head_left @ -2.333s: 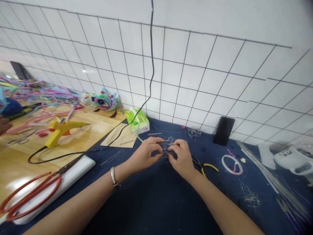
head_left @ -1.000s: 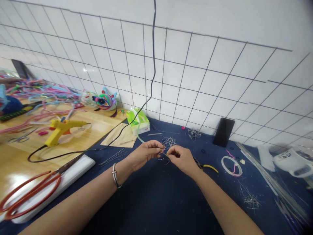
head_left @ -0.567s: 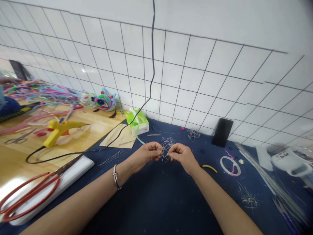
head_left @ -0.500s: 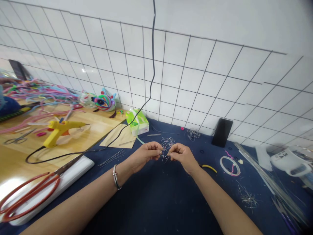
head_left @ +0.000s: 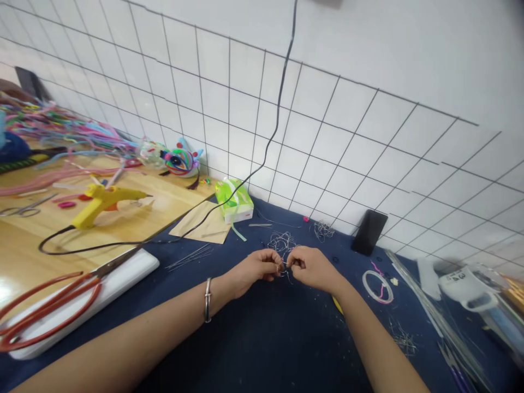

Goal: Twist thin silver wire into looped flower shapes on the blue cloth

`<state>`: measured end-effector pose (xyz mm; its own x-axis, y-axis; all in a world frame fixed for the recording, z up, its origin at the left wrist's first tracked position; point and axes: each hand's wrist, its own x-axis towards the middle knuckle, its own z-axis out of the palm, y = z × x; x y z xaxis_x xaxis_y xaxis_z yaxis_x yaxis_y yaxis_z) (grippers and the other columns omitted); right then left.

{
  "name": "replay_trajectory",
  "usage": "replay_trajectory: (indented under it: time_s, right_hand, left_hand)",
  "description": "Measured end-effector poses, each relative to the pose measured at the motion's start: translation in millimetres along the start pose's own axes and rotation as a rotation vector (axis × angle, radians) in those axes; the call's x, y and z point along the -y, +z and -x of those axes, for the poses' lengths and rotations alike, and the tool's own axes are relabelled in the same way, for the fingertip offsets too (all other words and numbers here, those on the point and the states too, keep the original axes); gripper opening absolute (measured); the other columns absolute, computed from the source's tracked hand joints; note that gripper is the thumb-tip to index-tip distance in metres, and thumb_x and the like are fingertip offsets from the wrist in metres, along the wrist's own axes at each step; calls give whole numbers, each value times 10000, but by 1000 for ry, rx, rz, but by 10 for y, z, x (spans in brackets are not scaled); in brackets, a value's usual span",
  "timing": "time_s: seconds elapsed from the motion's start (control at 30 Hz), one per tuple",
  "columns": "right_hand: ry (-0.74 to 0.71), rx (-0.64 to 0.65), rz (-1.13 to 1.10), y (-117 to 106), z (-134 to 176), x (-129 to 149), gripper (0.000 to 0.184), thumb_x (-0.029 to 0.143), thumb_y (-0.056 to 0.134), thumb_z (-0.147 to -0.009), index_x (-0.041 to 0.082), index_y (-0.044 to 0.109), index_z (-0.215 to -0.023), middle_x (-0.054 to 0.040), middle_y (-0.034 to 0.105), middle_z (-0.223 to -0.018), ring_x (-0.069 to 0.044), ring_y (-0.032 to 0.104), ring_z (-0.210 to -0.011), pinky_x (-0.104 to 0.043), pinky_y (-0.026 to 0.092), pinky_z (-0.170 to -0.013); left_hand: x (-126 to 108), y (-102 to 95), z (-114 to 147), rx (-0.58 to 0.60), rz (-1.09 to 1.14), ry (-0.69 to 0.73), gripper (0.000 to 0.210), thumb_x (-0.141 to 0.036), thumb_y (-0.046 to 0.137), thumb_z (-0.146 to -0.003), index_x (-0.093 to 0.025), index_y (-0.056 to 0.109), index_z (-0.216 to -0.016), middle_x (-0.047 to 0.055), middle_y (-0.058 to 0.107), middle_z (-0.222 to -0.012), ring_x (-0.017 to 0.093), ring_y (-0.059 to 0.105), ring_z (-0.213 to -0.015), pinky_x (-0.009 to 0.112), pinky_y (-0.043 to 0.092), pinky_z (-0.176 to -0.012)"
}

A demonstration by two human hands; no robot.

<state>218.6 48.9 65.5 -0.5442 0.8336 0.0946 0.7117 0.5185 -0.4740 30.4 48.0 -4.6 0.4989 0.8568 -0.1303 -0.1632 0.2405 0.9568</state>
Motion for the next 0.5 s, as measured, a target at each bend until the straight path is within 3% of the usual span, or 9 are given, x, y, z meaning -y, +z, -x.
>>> replay_trajectory:
  time_s: [0.17, 0.3, 0.4, 0.5]
  right_hand:
    - [-78, 73, 65, 9, 27, 52, 229, 57, 477, -675, 201, 637, -753, 18, 597, -734, -97, 512, -652, -205, 361, -614]
    - [-123, 87, 137, 60, 42, 77, 174, 71, 489, -673, 193, 601, -726, 13, 590, -734, -110, 521, -674, -216, 368, -634]
    - [-141, 66, 171, 91, 69, 89, 167, 68, 490, -682, 191, 591, -732, 7, 583, -734, -117, 524, -688, -224, 378, -652]
    - [-160, 41, 156, 102, 118, 96, 184, 62, 494, -698, 191, 601, -775, 2, 593, -762, -121, 534, -713, -225, 393, -671]
  left_hand:
    - [-141, -11, 41, -61, -68, 157, 136, -213, 583, -759, -158, 576, -882, 20, 587, -850, 127, 542, -775, 255, 415, -694]
    - [-184, 9, 59, -98, -309, 252, 201, -173, 640, -679, -165, 589, -873, 10, 587, -840, 129, 532, -749, 250, 413, -676]
    - [-147, -6, 45, -151, -446, 316, 115, -168, 621, -682, -166, 615, -797, 16, 591, -841, 133, 528, -755, 242, 409, -669]
    - [-114, -26, 24, -162, -433, 328, 64, -179, 589, -720, -163, 611, -777, 8, 582, -788, 122, 512, -711, 233, 398, -640]
